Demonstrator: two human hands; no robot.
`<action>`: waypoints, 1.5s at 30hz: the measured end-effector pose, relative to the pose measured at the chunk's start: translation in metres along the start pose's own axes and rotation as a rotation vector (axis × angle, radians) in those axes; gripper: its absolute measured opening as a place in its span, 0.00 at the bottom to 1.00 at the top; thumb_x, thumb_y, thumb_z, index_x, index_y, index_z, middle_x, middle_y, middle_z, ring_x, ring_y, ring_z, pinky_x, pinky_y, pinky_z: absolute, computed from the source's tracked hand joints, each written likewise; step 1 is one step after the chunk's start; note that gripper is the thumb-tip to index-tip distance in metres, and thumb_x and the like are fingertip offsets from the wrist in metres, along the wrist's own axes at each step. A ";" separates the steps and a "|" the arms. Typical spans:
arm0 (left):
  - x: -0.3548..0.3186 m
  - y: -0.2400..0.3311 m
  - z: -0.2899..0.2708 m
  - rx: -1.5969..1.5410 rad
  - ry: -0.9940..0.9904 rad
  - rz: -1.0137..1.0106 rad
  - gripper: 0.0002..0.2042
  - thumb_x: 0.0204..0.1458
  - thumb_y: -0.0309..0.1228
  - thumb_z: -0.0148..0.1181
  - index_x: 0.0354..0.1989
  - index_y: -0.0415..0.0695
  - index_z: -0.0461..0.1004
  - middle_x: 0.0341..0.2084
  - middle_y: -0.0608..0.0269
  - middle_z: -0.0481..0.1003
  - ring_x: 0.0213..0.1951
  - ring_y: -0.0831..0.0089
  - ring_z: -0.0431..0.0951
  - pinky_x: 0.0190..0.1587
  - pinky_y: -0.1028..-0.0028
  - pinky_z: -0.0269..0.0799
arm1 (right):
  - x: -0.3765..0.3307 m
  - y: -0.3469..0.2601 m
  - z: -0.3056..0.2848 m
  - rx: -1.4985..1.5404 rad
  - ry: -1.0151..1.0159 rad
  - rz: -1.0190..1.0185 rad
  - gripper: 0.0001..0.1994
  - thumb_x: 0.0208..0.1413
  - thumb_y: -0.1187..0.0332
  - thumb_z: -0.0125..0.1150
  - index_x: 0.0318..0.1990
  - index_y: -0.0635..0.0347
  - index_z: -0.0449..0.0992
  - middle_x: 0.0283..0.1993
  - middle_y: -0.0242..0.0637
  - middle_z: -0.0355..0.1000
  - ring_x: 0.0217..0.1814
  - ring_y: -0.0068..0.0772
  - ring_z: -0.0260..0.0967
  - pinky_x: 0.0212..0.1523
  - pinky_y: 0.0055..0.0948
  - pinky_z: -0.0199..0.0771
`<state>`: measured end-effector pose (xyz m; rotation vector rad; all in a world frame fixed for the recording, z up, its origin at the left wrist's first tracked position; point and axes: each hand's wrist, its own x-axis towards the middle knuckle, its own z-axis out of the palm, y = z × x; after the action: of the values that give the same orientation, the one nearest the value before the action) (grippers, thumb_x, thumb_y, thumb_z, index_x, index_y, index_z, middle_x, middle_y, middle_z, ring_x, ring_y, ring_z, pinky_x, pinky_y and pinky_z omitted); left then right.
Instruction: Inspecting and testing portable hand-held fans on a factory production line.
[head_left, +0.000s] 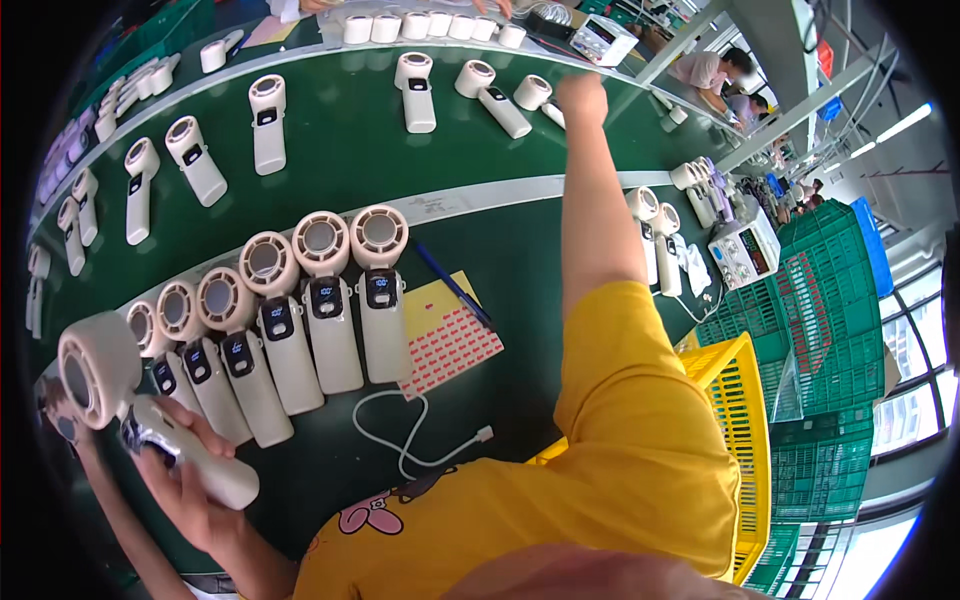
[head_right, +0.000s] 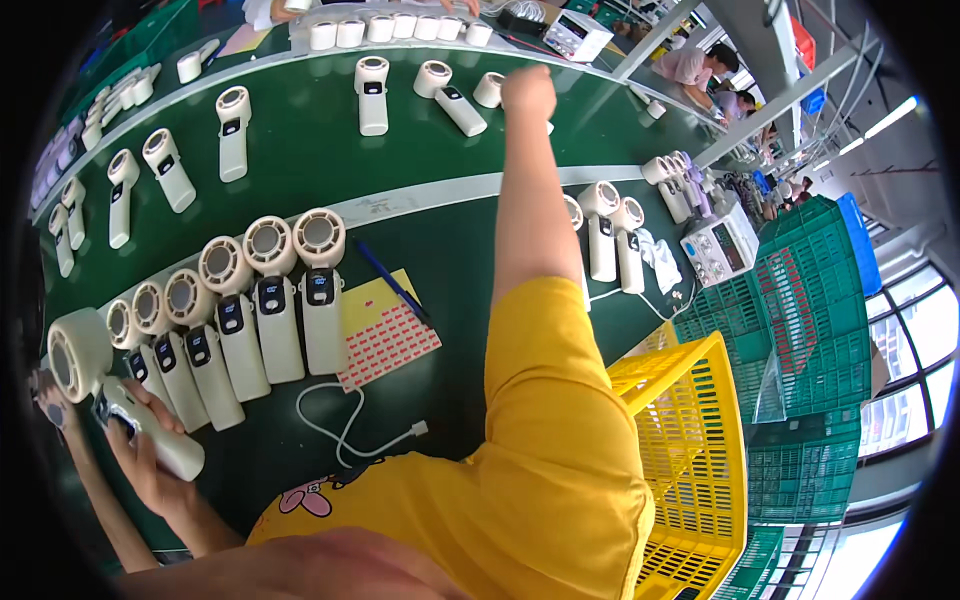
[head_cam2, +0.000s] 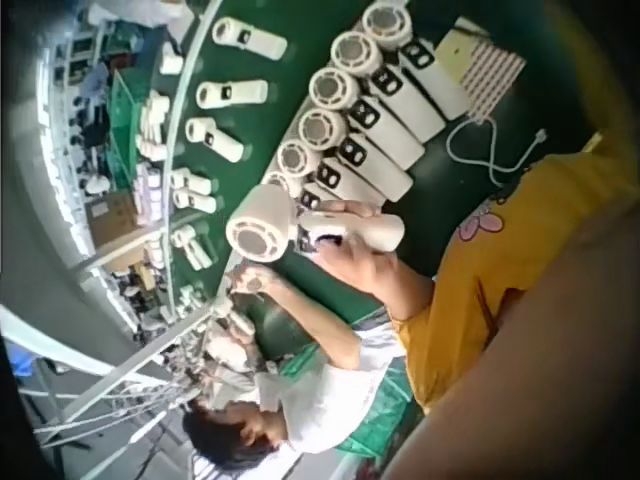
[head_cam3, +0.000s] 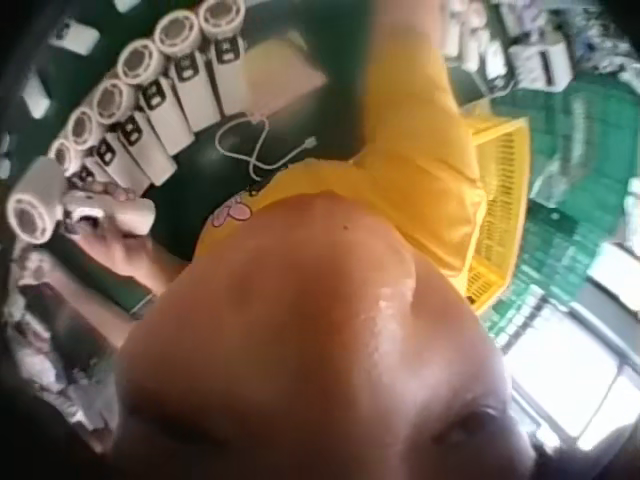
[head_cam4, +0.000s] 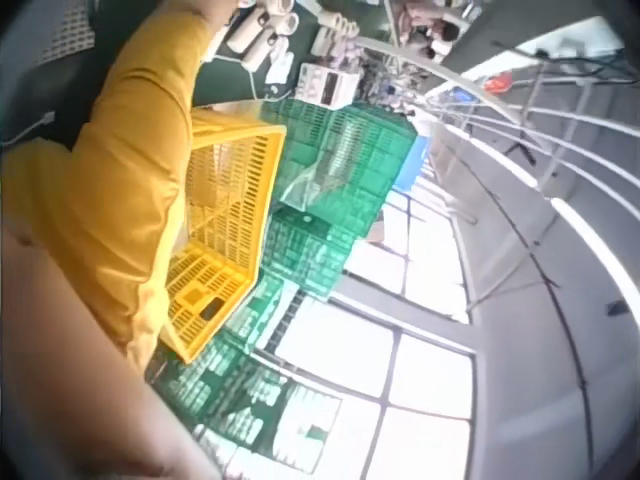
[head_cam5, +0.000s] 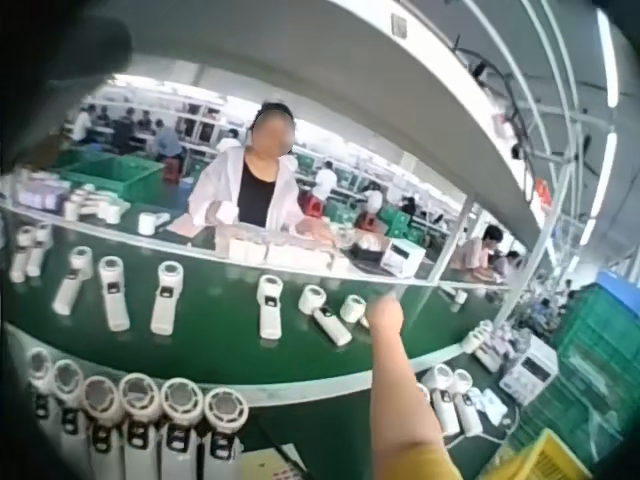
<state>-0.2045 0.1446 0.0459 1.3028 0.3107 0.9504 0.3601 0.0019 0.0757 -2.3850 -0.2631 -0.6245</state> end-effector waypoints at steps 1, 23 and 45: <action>-0.002 0.002 0.004 -0.007 0.046 -0.034 0.21 0.47 0.27 0.40 0.51 0.33 0.52 0.40 0.50 0.59 0.29 0.75 0.62 0.27 0.83 0.62 | 0.008 0.028 0.009 -0.130 -0.070 0.029 0.17 0.50 0.59 0.44 0.41 0.63 0.67 0.40 0.49 0.69 0.43 0.48 0.67 0.41 0.39 0.66; 0.015 -0.017 0.022 0.063 -0.029 -0.038 0.23 0.43 0.30 0.39 0.50 0.34 0.53 0.37 0.47 0.62 0.24 0.71 0.65 0.21 0.80 0.62 | 0.031 0.106 0.059 -0.378 -0.132 0.256 0.29 0.45 0.46 0.49 0.53 0.54 0.66 0.54 0.34 0.63 0.56 0.35 0.58 0.59 0.45 0.44; 0.010 0.001 0.022 -0.235 0.001 0.037 0.27 0.37 0.17 0.41 0.52 0.38 0.54 0.35 0.51 0.69 0.28 0.69 0.71 0.32 0.76 0.67 | -0.279 -0.160 -0.139 1.520 -0.360 0.433 0.20 0.50 0.54 0.51 0.36 0.67 0.66 0.22 0.37 0.64 0.17 0.27 0.60 0.15 0.21 0.59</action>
<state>-0.1840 0.1367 0.0561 1.0958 0.1702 0.9872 0.0139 0.0282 0.1172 -0.9692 -0.2237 0.2367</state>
